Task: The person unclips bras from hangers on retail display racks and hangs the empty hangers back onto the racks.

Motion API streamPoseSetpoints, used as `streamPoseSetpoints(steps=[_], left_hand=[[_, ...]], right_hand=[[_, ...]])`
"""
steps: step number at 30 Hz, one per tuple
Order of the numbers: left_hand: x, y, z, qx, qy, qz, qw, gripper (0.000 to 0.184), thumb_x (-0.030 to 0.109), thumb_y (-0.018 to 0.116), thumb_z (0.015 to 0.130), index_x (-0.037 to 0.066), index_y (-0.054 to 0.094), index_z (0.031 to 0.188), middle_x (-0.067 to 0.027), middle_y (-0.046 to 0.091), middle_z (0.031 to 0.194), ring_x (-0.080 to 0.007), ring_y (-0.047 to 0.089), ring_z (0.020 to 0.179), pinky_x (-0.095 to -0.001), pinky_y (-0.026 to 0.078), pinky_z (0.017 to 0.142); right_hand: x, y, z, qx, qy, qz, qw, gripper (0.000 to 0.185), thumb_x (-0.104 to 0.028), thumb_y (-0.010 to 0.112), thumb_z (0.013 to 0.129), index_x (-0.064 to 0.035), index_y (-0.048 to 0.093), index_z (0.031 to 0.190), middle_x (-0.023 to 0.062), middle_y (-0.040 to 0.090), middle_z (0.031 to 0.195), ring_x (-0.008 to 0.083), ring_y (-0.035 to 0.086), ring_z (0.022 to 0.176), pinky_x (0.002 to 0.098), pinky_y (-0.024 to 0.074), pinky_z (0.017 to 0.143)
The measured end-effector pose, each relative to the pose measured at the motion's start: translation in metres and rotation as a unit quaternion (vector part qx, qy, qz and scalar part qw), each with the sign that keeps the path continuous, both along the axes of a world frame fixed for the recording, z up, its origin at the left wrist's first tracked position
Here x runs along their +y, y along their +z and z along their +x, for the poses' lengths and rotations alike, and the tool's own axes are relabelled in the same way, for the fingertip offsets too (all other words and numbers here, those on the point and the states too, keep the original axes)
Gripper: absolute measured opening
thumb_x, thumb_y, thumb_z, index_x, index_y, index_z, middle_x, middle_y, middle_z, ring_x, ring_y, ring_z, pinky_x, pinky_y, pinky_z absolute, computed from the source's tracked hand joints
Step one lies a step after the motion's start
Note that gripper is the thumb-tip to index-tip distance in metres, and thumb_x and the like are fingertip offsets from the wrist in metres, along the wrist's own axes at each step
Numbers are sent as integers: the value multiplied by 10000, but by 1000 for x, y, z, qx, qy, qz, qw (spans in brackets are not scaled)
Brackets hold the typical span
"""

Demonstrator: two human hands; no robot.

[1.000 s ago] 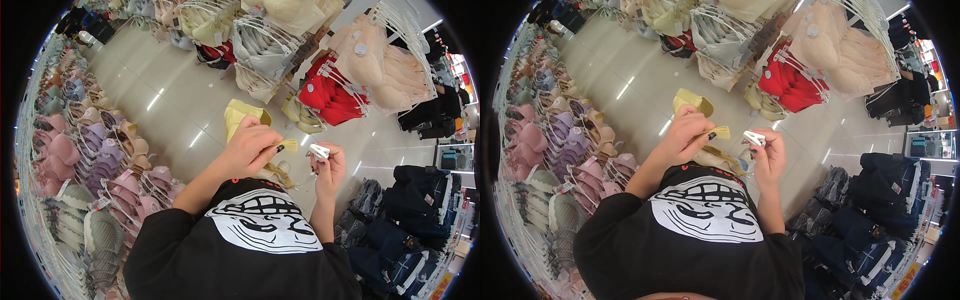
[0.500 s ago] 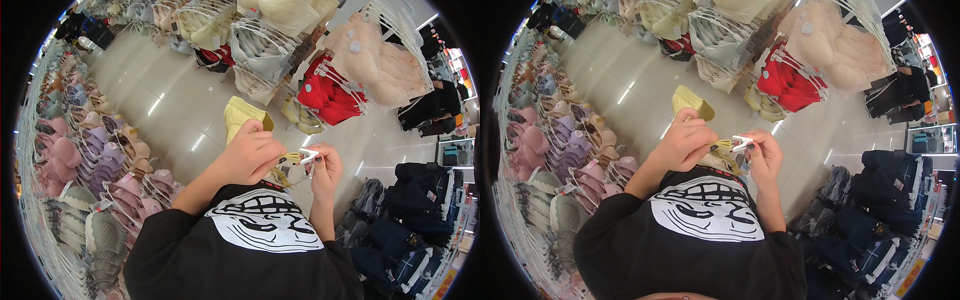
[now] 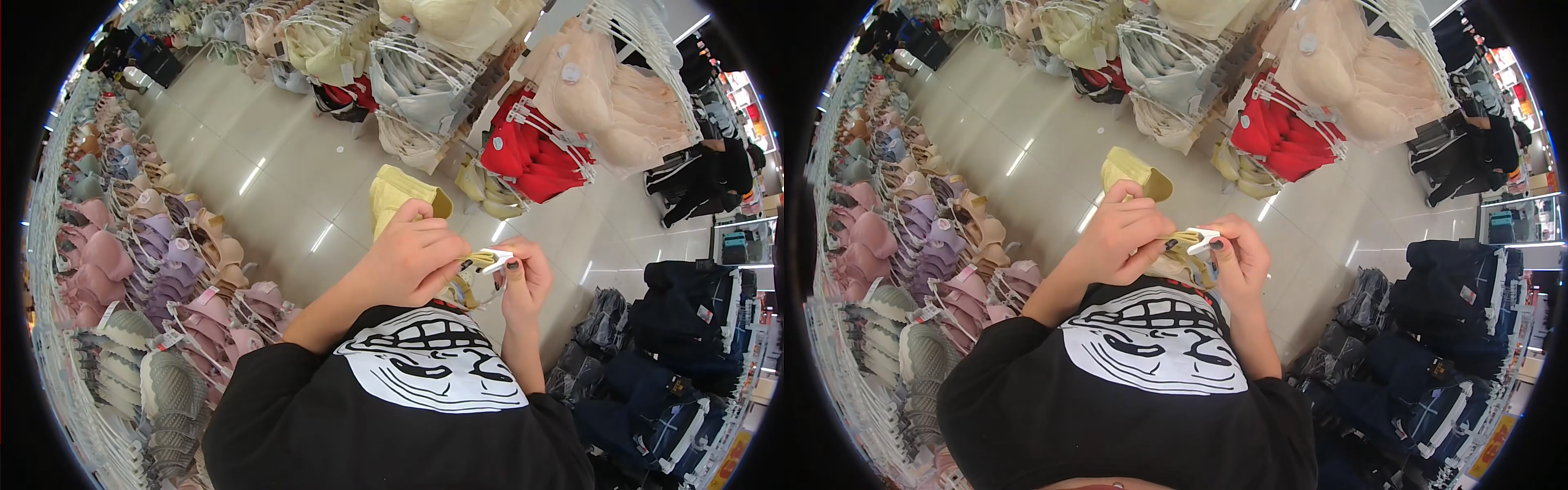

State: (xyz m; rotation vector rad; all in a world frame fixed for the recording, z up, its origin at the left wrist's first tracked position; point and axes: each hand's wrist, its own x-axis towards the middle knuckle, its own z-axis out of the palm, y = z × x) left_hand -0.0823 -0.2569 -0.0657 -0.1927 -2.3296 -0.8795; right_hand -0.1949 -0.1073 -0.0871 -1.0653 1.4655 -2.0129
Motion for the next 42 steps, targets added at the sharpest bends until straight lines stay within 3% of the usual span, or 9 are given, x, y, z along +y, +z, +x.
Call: streamPoseSetpoints(steps=[5,8,11,23,26,32,35,42], left_hand=[[2,-2,-1,13,13,6,1000,158,50,590,636,51,547,788,-26,499,622,-185,471,565,-326,330,706],[2,2,0,-3,12,4,1000,158,86,611,671,61,541,811,-28,500,628,-181,475,577,-323,333,704],[4,-3,0,7,23,0,1000,162,87,613,678,59,547,824,-24,516,645,-177,477,579,-319,333,704],[-2,-5,2,6,27,-38,999,171,100,583,688,60,563,854,-12,528,678,-160,484,630,-320,325,702],[-1,-6,2,8,30,-22,999,194,54,597,661,42,572,852,-26,543,687,-176,489,604,-327,325,704],[0,-3,2,-1,51,-31,998,182,56,592,663,44,566,843,-27,532,676,-177,481,603,-332,323,699],[2,-4,1,-3,65,-47,997,213,77,570,651,53,549,862,-12,525,697,-163,479,662,-328,318,727],[-2,-3,3,-21,56,-76,995,195,80,525,688,55,528,881,-16,511,715,-171,472,678,-336,318,754]], right_hand=[[-2,1,1,29,-25,-1,999,176,-133,521,863,39,560,874,64,540,785,82,457,647,186,346,557],[-7,-2,1,87,-45,2,995,260,-227,517,869,32,547,857,93,536,785,58,417,529,168,309,450],[-6,-2,3,69,-40,6,997,177,-133,535,852,41,567,856,78,557,760,110,483,659,212,368,577],[-10,-4,-1,232,-85,26,969,149,-125,572,805,21,578,829,120,587,736,204,537,629,257,404,544],[-12,-5,-3,288,-85,13,954,247,-217,540,851,30,555,850,122,570,771,147,496,629,225,368,531],[-14,-6,0,318,-105,0,942,266,-242,543,847,24,551,848,129,574,766,171,507,639,232,379,550],[-16,-5,-1,309,-116,-15,944,219,-201,601,786,8,563,842,122,583,720,216,531,596,268,403,512],[-14,-8,1,277,-96,19,956,267,-248,581,808,16,555,840,106,578,732,177,511,620,255,391,543]])
